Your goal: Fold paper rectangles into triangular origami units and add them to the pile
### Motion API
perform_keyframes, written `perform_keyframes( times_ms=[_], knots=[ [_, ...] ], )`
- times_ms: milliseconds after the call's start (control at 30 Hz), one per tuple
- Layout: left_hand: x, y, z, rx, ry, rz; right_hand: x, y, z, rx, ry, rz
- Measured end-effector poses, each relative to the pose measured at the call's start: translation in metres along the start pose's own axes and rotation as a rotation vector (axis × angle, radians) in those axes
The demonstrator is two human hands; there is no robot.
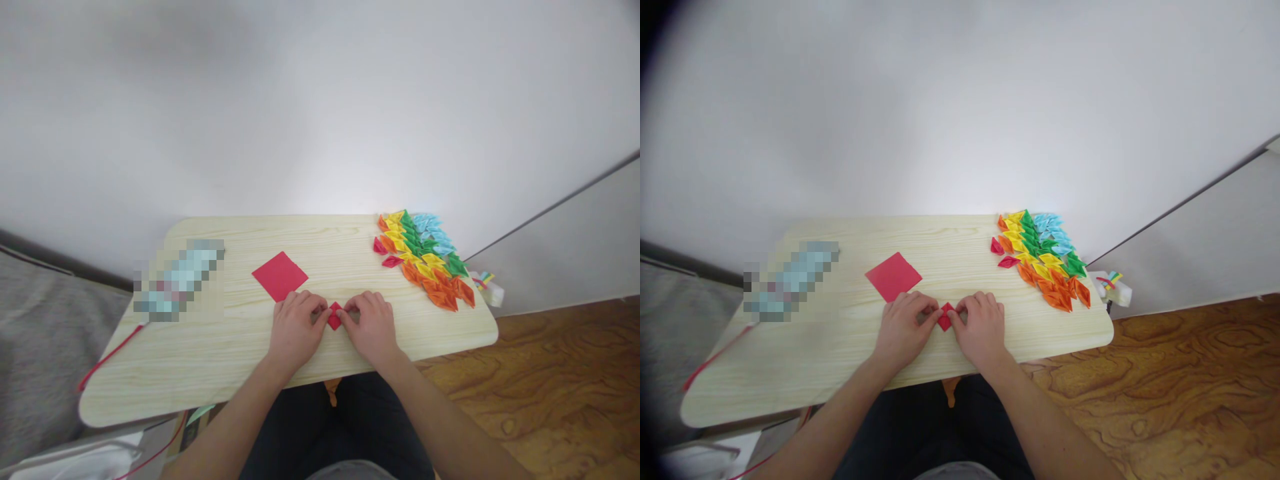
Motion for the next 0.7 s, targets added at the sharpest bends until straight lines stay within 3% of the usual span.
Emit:
perform_keyframes(
  times_ms=[700],
  knots=[
    [-0.0020,0.0004,-0.0002,-0.054,0.009,0.051,0.0043,-0.0042,-0.0093,0.019,0.113,-0.010]
  ],
)
Point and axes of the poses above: each hand's wrist, its own y-axis towards the middle knuckle, its own x-axis out of the back of the hand, z = x × y, the point moved 4 cm from there along y, towards the middle knuckle, and after that the axes turned 13 degrees about -z, right-handed, at the moved point
